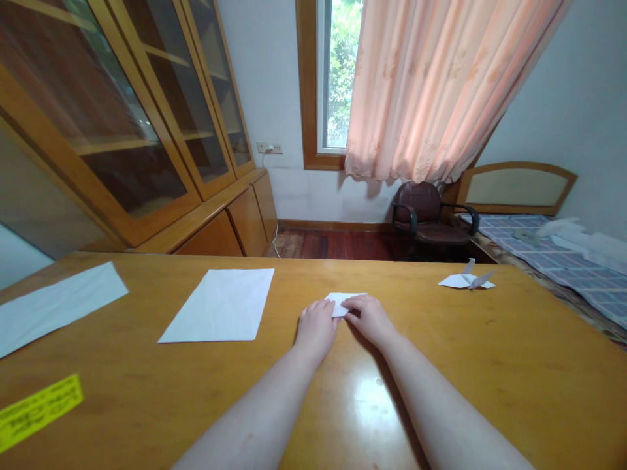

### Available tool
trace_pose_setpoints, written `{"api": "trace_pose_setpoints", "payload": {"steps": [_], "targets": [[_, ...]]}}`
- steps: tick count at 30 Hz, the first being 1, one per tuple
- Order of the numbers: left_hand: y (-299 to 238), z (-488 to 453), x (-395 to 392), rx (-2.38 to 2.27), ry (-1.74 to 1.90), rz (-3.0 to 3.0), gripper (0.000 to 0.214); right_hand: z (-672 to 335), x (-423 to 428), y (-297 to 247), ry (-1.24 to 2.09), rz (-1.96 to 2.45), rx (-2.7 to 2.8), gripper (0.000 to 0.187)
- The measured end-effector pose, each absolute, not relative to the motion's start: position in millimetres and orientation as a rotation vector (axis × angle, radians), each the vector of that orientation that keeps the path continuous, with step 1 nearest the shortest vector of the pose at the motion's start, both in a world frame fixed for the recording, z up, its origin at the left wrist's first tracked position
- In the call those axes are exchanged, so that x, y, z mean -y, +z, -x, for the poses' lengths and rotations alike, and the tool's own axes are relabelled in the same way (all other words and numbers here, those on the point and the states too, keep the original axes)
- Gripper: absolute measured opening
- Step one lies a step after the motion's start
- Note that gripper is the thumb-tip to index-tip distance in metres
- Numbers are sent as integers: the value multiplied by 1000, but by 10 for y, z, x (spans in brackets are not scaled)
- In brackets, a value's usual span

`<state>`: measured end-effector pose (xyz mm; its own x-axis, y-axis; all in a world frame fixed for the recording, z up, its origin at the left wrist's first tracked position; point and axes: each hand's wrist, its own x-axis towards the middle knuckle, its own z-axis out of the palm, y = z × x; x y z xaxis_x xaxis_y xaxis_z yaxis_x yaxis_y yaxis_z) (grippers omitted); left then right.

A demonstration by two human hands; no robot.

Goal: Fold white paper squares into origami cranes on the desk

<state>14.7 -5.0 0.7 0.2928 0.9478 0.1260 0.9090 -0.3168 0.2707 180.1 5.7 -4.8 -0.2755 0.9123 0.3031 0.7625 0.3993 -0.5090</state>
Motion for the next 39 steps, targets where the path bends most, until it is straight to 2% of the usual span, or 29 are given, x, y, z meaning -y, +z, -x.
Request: {"api": "trace_pose_setpoints", "payload": {"steps": [5,15,21,32,39], "targets": [[94,-142,71,-1718,346,-2384,28,-1812,-47,-26,309,1458,2125,15],[9,-141,35,-1690,289,-2415,34,-1830,-102,-137,381,1399,2159,26],[-99,-186,59,-1708,283,-2428,46,-1807,-91,-116,430,1433,2174,21],[-7,-110,-24,-1736,413,-2256,30,-1800,-69,-62,482,1508,2069,16],[158,-119,45,-1782,322,-2264,21,-1791,-54,-23,360,1567,2074,14]]}}
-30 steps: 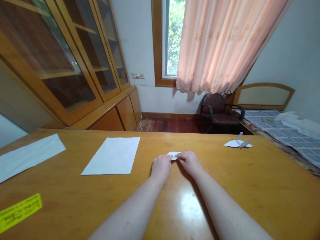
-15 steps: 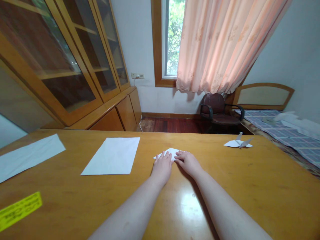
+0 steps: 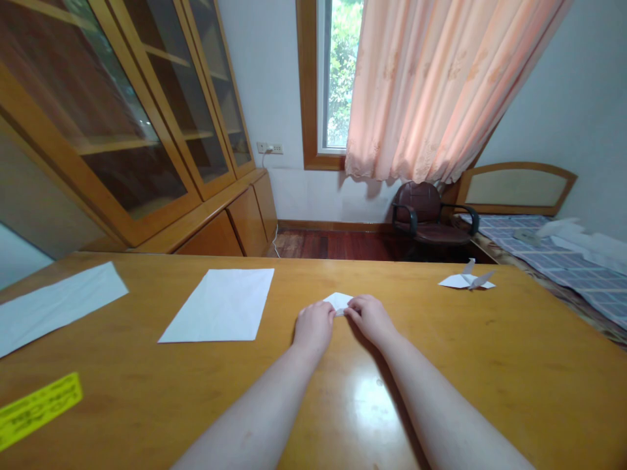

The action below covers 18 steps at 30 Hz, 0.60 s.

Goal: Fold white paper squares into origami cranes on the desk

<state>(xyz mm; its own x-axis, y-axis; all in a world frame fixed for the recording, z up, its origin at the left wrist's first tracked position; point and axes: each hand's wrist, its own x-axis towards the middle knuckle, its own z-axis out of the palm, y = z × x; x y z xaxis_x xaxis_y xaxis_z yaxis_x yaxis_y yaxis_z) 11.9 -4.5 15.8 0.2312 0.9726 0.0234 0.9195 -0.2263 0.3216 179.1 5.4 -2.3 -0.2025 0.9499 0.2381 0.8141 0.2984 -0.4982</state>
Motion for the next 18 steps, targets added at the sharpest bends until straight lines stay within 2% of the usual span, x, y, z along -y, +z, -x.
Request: {"api": "trace_pose_setpoints", "payload": {"steps": [18], "targets": [[191,-121,47,-1777,321,-2256,17,-1773,-65,-70,382,1665,1990,12]]}}
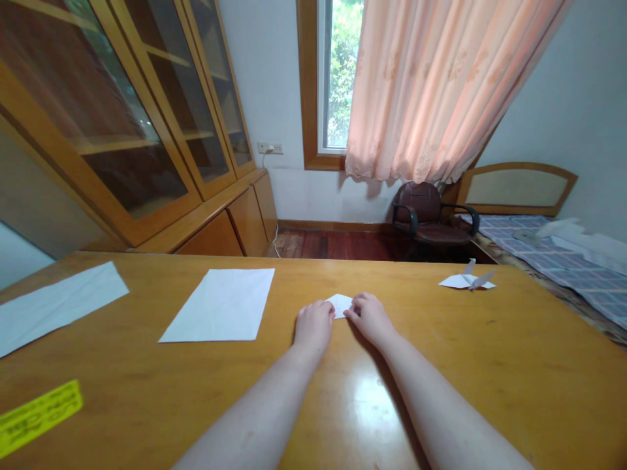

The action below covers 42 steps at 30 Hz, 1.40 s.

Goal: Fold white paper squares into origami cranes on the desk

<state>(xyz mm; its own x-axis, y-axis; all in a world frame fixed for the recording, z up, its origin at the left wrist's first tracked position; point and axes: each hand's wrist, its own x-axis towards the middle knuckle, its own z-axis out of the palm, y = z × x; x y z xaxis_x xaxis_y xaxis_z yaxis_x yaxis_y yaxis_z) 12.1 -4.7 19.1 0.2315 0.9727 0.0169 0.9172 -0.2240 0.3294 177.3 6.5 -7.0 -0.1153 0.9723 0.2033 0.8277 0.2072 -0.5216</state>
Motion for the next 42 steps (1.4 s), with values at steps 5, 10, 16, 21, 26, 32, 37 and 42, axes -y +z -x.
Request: {"api": "trace_pose_setpoints", "payload": {"steps": [5,10,16,21,26,32,37,42], "targets": [[141,-102,21,-1759,352,-2267,22,-1773,-75,-78,403,1675,1969,11],[116,-161,84,-1720,424,-2354,26,-1779,-80,-83,392,1679,1975,12],[82,-321,218,-1601,262,-2443,35,-1776,-85,-85,380,1710,1980,14],[20,-381,273,-1629,76,-2489,48,-1772,-79,-72,371,1771,1955,16],[-32,-380,295,-1624,40,-2542,58,-1763,-67,-83,314,1894,1898,21],[-134,-352,274,-1618,75,-2570,60,-1784,-68,-127,185,2064,1818,36],[-124,-345,264,-1598,71,-2546,62,-1795,-66,-153,189,2139,1786,37],[-95,-344,265,-1585,64,-2524,64,-1806,-62,-157,175,2174,1723,40]]}}
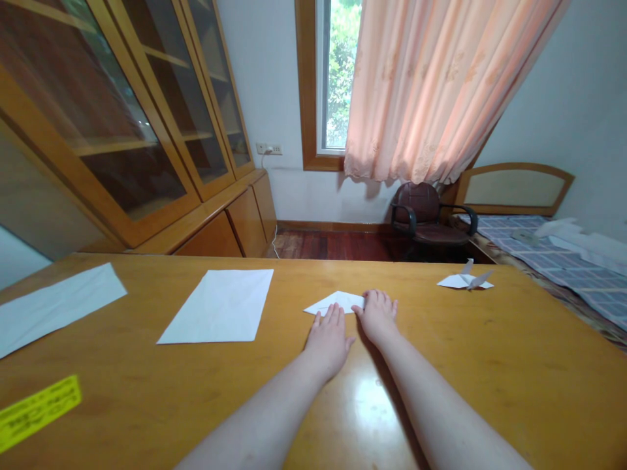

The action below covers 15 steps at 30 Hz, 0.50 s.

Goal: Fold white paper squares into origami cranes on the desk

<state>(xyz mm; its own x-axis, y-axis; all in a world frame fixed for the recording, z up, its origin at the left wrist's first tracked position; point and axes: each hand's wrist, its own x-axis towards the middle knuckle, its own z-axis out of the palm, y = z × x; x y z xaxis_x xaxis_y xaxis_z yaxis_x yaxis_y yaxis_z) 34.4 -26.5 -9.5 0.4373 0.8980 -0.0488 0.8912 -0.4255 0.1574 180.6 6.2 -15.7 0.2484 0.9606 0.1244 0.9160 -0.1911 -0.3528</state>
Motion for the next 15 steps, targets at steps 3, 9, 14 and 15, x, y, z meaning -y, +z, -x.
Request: {"api": "trace_pose_setpoints", "payload": {"steps": [3,9,14,15], "targets": [[-90,-340,263,-1579,55,-2521,65,-1841,-74,-119,128,2180,1639,36],[-114,-331,252,-1578,62,-2528,66,-1887,-95,-36,197,1822,1774,22],[-158,-328,253,-1586,90,-2559,65,-1849,-96,-92,309,1744,1941,20],[-162,-329,256,-1588,88,-2563,65,-1848,-99,-106,310,1762,1942,21]]}}
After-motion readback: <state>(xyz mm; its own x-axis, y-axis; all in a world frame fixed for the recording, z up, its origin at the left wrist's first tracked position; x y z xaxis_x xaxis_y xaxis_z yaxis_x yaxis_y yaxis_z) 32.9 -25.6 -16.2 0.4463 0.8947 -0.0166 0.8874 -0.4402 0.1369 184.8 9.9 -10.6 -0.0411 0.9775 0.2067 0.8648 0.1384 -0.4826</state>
